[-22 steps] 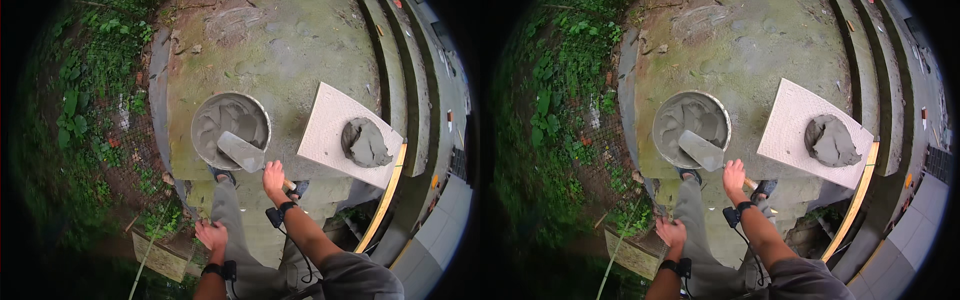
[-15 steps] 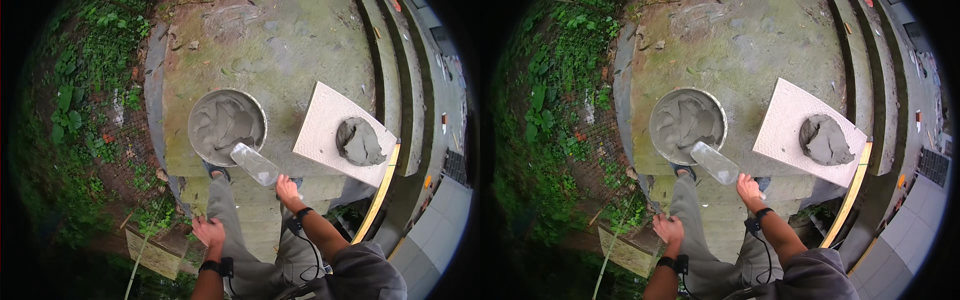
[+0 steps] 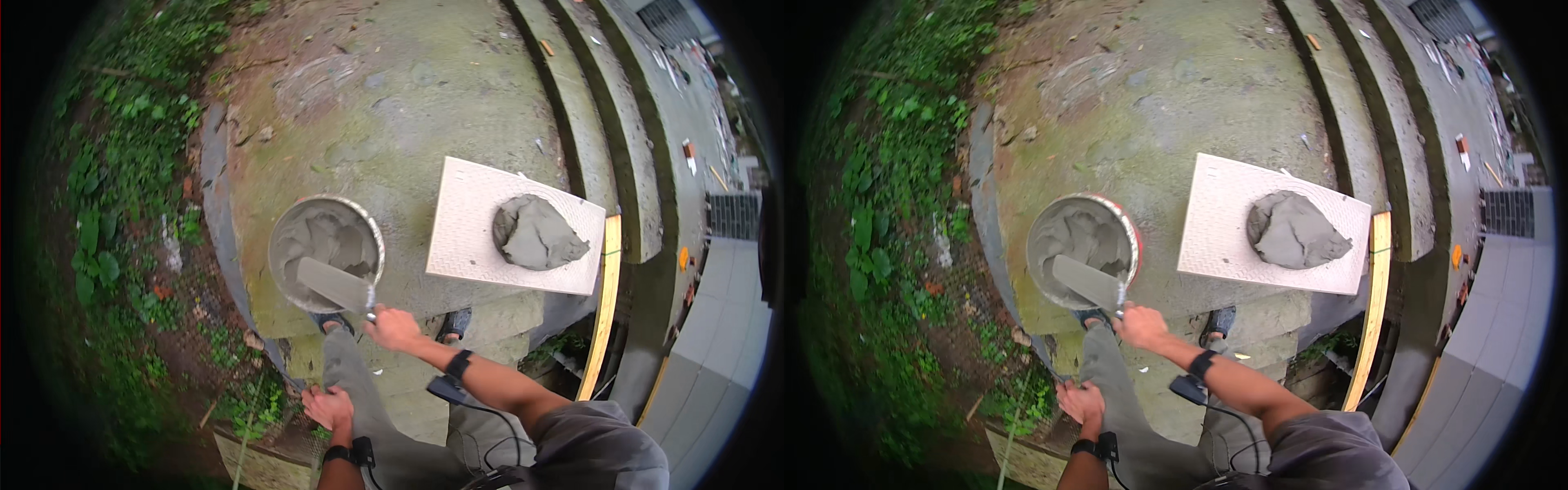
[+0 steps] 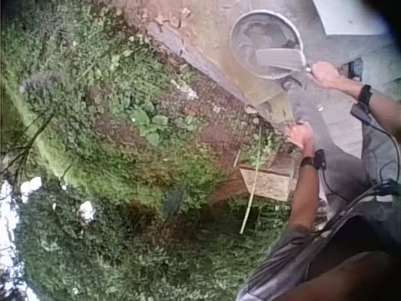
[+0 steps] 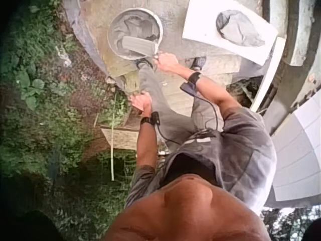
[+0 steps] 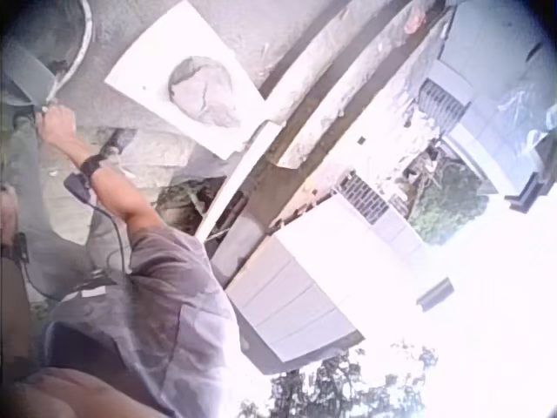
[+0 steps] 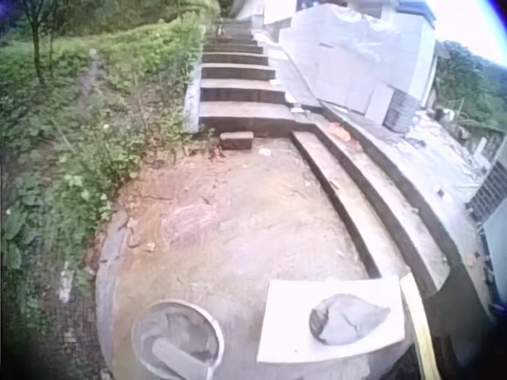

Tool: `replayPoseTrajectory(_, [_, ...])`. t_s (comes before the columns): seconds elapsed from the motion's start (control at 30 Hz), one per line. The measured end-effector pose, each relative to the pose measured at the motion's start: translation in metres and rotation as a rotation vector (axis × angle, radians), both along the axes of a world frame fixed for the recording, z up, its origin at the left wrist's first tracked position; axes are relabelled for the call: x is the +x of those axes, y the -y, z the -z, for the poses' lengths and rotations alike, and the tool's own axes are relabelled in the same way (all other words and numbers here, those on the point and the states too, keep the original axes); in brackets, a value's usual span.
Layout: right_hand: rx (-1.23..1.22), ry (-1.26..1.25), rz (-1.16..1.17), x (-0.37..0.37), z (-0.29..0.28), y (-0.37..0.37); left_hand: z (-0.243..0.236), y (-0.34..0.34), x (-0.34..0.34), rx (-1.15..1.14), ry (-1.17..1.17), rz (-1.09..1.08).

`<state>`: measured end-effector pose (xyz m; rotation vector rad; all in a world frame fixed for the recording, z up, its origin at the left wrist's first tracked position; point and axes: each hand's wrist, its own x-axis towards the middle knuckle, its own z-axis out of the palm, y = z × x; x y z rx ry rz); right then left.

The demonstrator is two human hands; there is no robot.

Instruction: Applying mortar to the back of a large tile using a trowel at a construction site.

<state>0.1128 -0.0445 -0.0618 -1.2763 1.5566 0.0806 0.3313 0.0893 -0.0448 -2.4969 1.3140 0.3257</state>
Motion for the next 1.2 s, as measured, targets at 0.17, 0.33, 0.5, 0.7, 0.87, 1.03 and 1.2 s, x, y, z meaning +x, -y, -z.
replayPoseTrajectory(0.17, [0.075,0.026,0.046,-0.044,0.031,-0.015,0.004,-0.002,-0.005,-0.032,0.004,0.074])
replayPoseTrajectory(0.33, [0.186,-0.085,0.056,-0.133,-0.043,-0.112,-0.022,0.020,-0.020,0.092,0.035,0.013])
replayPoseTrajectory(0.5, [0.079,-0.072,0.217,-0.230,-0.135,-0.194,-0.019,0.006,-0.005,0.000,-0.012,0.022])
replayPoseTrajectory(0.7, [-0.052,-0.208,0.534,-0.321,-0.222,-0.241,-0.079,-0.021,-0.014,0.251,-0.205,0.178])
replayPoseTrajectory(0.87, [-0.171,-0.381,0.829,-0.372,-0.193,-0.253,-0.127,-0.064,0.009,0.139,-0.505,0.347])
replayPoseTrajectory(1.03, [-0.186,-0.449,0.951,-0.455,-0.167,-0.203,-0.191,-0.129,0.041,0.022,-0.587,0.409])
replayPoseTrajectory(1.2, [0.099,-0.189,0.988,-0.518,-0.166,-0.121,-0.215,-0.160,0.008,0.086,-0.588,0.275])
